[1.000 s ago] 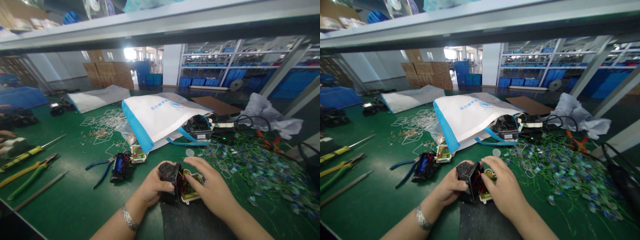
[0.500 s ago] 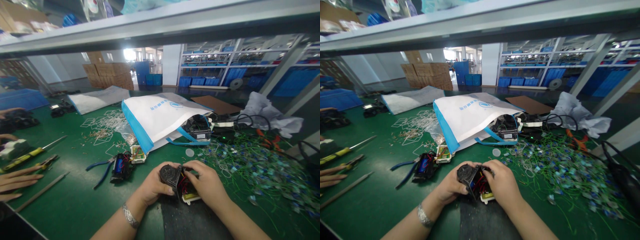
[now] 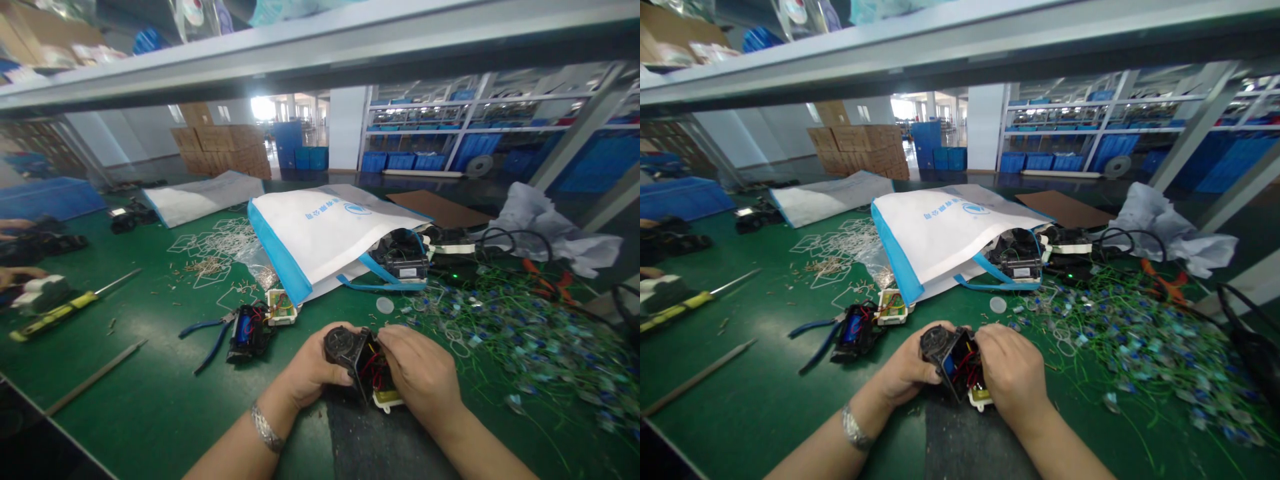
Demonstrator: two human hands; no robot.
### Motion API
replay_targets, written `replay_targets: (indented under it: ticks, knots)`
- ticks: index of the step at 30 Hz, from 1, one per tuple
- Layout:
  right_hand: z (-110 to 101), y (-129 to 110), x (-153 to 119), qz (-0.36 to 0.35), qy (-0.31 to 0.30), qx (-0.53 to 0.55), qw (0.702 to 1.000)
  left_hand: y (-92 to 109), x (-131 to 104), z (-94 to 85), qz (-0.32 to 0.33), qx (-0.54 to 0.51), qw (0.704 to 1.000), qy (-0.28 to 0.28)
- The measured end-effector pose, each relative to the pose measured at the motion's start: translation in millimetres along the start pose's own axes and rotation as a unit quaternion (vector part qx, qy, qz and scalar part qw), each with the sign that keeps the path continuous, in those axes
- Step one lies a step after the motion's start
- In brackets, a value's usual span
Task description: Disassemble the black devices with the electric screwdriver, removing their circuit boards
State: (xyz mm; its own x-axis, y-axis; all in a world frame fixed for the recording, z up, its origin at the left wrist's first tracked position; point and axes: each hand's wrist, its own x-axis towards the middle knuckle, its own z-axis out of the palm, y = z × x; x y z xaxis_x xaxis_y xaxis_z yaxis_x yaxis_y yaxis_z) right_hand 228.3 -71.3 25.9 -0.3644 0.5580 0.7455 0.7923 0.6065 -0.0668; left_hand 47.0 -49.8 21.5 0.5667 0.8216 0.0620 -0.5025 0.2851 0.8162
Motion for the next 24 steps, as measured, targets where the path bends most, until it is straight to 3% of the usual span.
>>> replay_targets:
  ticks: [4,6,8,10,12,14,15,17,21,24]
  knots:
    - [-1,0,4,0.021,-0.008,0.018,1.0,1,0,-0.8,0.002,-0.002,1.0,0.004]
    - [-2,0,8,0.086,-0.009,0.07,0.994,2,1,-0.7,0.004,0.0,1.0,0.008]
    - [-3,-1,11,0.201,-0.018,0.163,0.966,4,1,-0.8,0.004,0.002,1.0,0.007]
    - [-5,-2,15,0.33,-0.023,0.303,0.894,6,1,-1.6,0.005,0.01,1.0,0.006]
    - [-7,-3,17,0.414,-0.008,0.449,0.792,8,1,-3.2,0.01,0.019,1.0,0.01]
    - [-11,-3,20,0.433,0.009,0.544,0.718,8,0,-5.5,0.014,0.025,0.999,0.02]
    - [-14,-3,21,0.431,0.002,0.561,0.707,8,0,-6.7,0.016,0.026,0.999,0.025]
    - [-22,-3,25,0.407,-0.063,0.546,0.73,7,0,-9.1,0.021,0.024,0.999,0.034]
    - [-47,-5,33,0.298,-0.27,0.418,0.814,6,1,-12.7,0.043,0.025,0.998,0.049]
    - [-63,-11,34,0.216,-0.382,0.324,0.838,7,1,-14.6,0.057,0.03,0.996,0.062]
